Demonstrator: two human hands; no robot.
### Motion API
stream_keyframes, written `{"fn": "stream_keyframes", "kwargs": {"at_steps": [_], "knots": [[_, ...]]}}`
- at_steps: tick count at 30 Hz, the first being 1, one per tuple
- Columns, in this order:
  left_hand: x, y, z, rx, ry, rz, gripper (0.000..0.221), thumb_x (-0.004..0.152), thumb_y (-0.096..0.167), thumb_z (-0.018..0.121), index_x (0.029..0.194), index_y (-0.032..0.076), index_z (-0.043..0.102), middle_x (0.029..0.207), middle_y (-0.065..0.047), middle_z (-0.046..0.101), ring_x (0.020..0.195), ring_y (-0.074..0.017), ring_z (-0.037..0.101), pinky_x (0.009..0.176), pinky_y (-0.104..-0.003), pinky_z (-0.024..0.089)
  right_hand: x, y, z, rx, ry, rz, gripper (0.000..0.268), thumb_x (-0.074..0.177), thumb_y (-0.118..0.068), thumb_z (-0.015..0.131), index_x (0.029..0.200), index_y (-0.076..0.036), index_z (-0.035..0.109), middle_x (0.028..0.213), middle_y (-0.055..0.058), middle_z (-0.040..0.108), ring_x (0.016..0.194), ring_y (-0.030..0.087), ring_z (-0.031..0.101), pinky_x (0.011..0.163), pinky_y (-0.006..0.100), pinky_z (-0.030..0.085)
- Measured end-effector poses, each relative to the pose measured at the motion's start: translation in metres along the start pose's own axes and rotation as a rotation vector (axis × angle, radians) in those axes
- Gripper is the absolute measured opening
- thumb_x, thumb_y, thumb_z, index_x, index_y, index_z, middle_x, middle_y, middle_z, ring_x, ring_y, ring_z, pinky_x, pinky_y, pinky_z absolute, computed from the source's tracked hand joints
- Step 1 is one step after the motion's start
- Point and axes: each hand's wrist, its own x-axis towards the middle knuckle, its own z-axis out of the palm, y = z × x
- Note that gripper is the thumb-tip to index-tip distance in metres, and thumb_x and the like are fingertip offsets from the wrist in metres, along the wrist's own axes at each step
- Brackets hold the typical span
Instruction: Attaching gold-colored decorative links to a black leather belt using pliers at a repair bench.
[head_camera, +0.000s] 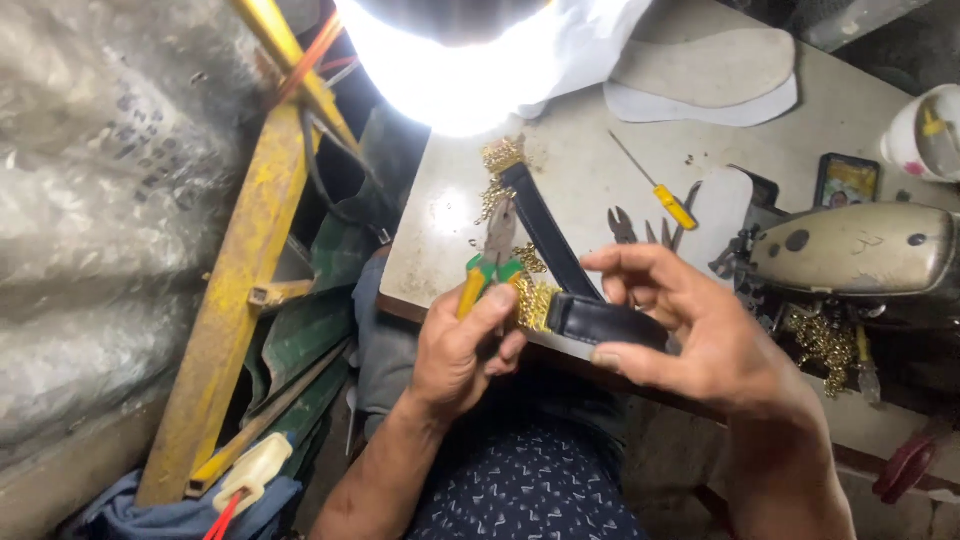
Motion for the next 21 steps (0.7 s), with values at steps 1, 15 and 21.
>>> {"fn": "stream_keyframes", "kwargs": {"at_steps": [1,15,21], "knots": [[-0.001,0.002,0.004,-0.004,0.005,0.003,0.02,0.1,0.019,0.063,0.087,0.008,0.052,0.074,-0.003,0.046,0.054,-0.0104,0.051,0.037,-0.019,0.037,-0.002,0.002,0.001,-0.003,-0.007,0.001,0.072,0.072,-0.015,0.08,0.14,-0.013,0.058,0.105,0.003,0.058,0.106,0.019,0.078,0.095,0.035,0.071],[-0.02,0.005,0.02,0.607,0.065,0.154,0.026,0.09,0.015,0.077,0.075,0.015,0.056,0.068,0.008,0.048,0.063,-0.0039,0.044,0.057,-0.022,0.038,0.002,0.009,0.007,-0.323,-0.128,0.036,0.041,0.087,-0.037,0.07,0.122,-0.017,0.072,0.098,-0.001,0.076,0.079,0.011,0.067,0.07,0.026,0.055],[-0.024,0.004,0.02,0.69,0.112,0.279,0.012,0.088,0.013,0.08,0.092,0.01,0.07,0.068,0.01,0.052,0.063,-0.0018,0.047,0.062,-0.019,0.046,-0.002,0.012,0.019,-0.112,-0.044,-0.059,0.024,0.088,-0.023,0.075,0.109,-0.011,0.073,0.095,-0.002,0.073,0.085,0.009,0.069,0.078,0.024,0.057]]}}
